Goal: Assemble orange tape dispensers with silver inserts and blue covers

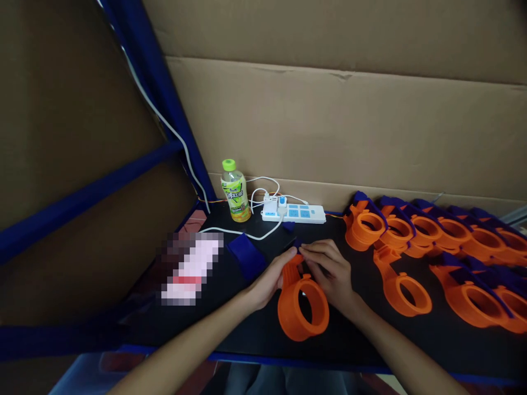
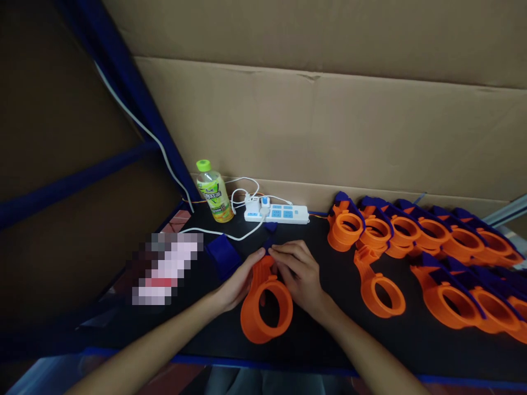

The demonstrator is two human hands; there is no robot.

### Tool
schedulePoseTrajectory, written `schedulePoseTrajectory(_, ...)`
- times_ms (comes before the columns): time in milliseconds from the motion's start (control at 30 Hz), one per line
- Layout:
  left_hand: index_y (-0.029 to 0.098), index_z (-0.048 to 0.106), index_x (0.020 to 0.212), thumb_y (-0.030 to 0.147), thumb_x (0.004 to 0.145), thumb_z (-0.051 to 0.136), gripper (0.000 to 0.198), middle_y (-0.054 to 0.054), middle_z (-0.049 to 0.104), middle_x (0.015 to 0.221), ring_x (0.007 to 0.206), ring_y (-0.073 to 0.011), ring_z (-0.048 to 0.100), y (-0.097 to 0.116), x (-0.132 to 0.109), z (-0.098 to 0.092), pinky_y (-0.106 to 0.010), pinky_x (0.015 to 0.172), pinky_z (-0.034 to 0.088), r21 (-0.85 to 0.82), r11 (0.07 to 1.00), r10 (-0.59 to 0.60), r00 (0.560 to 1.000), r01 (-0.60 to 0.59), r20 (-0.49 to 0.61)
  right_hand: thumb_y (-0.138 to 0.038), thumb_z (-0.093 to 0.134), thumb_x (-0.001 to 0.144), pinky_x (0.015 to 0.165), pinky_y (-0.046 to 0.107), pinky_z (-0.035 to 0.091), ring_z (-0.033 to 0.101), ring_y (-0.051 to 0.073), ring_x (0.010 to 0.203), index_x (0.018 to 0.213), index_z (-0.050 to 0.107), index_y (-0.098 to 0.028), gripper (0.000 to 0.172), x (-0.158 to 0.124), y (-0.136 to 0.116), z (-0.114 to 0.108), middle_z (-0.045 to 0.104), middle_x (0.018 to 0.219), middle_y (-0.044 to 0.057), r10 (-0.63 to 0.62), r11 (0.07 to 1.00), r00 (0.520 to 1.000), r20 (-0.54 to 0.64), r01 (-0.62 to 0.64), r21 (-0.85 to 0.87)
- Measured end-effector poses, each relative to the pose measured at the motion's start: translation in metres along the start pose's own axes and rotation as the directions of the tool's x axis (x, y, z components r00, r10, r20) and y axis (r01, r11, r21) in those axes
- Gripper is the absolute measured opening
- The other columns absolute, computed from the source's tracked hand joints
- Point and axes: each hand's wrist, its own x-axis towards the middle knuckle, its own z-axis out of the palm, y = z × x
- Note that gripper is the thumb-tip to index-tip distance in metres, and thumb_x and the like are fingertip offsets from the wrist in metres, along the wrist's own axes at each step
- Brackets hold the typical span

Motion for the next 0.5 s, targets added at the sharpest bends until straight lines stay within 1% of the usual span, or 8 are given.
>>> schedulePoseTrajectory(67, 0.015, 0.075, 0.088, 0.050, 0.076, 0.079, 0.037, -0.005, 0.073, 0.083, 0.077, -0.0171, 0.065, 0.004, -0.001, 0.001, -0.028, 0.073, 0.053, -0.030, 0.999, 0.018, 0.999, -0.020, -0.041, -0.005, 0.064, 0.091, 0.086, 0.040, 0.055, 0.064, 0.021, 0.102, 0.120, 0.072, -0.031, 0.039, 0.000, -0.002, 0.000, 0.071, 0.110, 0.005, 0.033, 0.999, 0.999, -0.019, -0.032, 0.032)
schedulePoseTrajectory(133, 0.015, 0.074, 0.086, 0.046, 0.075, 0.081, 0.034, -0.006, 0.073, 0.083, 0.077, -0.0177, 0.066, 0.008, -0.001, 0.001, -0.028, 0.072, 0.053, -0.046, 0.998, 0.043, 0.997, -0.046, -0.063, -0.010, 0.063, 0.093, 0.086, 0.038, 0.057, 0.066, 0.020, 0.101, 0.112, 0.074, -0.028, 0.028, -0.002, -0.002, 0.001, 0.071, 0.110, 0.006, 0.129, 0.988, 0.989, -0.067, -0.123, 0.092)
schedulePoseTrajectory(200, 0.014, 0.074, 0.086, 0.049, 0.078, 0.076, 0.036, -0.009, 0.073, 0.081, 0.072, -0.0190, 0.066, 0.012, -0.002, -0.001, -0.028, 0.066, 0.054, -0.041, 0.998, 0.057, 0.998, -0.057, -0.005, -0.018, 0.061, 0.096, 0.079, 0.033, 0.058, 0.067, 0.018, 0.096, 0.109, 0.073, -0.025, 0.019, -0.003, 0.004, 0.002, 0.069, 0.111, 0.007, 0.267, 0.956, 0.954, -0.135, -0.244, 0.162)
schedulePoseTrajectory(233, 0.013, 0.074, 0.088, 0.050, 0.079, 0.073, 0.038, -0.010, 0.073, 0.081, 0.069, -0.0198, 0.065, 0.014, -0.002, -0.002, -0.029, 0.062, 0.053, -0.034, 0.997, 0.071, 0.997, -0.070, 0.042, -0.023, 0.058, 0.098, 0.075, 0.030, 0.059, 0.068, 0.018, 0.093, 0.110, 0.072, -0.023, 0.018, -0.004, 0.010, 0.003, 0.069, 0.110, 0.008, 0.327, 0.938, 0.935, -0.140, -0.303, 0.168)
schedulePoseTrajectory(300, 0.013, 0.073, 0.100, 0.048, 0.081, 0.069, 0.040, -0.013, 0.073, 0.088, 0.071, -0.0223, 0.066, 0.019, -0.003, -0.004, -0.030, 0.057, 0.053, -0.012, 0.994, 0.113, 0.984, -0.112, 0.141, -0.030, 0.052, 0.102, 0.070, 0.028, 0.058, 0.069, 0.017, 0.088, 0.110, 0.070, -0.020, 0.022, -0.004, 0.025, 0.006, 0.070, 0.104, 0.009, 0.393, 0.917, 0.917, -0.071, -0.386, 0.101)
schedulePoseTrajectory(333, 0.014, 0.071, 0.107, 0.045, 0.081, 0.068, 0.040, -0.014, 0.073, 0.093, 0.074, -0.0236, 0.067, 0.021, -0.003, -0.005, -0.030, 0.056, 0.054, -0.009, 0.990, 0.139, 0.974, -0.140, 0.176, -0.032, 0.049, 0.103, 0.071, 0.027, 0.057, 0.069, 0.017, 0.087, 0.109, 0.069, -0.019, 0.025, -0.003, 0.033, 0.008, 0.071, 0.101, 0.008, 0.401, 0.915, 0.916, 0.002, -0.401, 0.035)
schedulePoseTrajectory(400, 0.016, 0.068, 0.114, 0.040, 0.081, 0.066, 0.041, -0.014, 0.073, 0.100, 0.083, -0.0255, 0.068, 0.026, -0.005, -0.005, -0.030, 0.059, 0.055, -0.024, 0.983, 0.180, 0.959, -0.179, 0.217, -0.033, 0.048, 0.103, 0.071, 0.026, 0.057, 0.070, 0.016, 0.085, 0.105, 0.070, -0.018, 0.027, 0.000, 0.049, 0.014, 0.073, 0.093, 0.006, 0.394, 0.919, 0.908, 0.141, -0.390, -0.056)
schedulePoseTrajectory(500, 0.017, 0.066, 0.114, 0.038, 0.080, 0.065, 0.040, -0.013, 0.073, 0.101, 0.089, -0.0264, 0.069, 0.029, -0.007, -0.004, -0.032, 0.066, 0.056, -0.057, 0.981, 0.192, 0.952, -0.184, 0.238, -0.035, 0.063, 0.095, 0.065, 0.024, 0.055, 0.069, 0.016, 0.077, 0.098, 0.072, -0.019, 0.019, 0.008, 0.063, 0.030, 0.071, 0.085, 0.002, 0.378, 0.924, 0.885, 0.271, -0.346, -0.161)
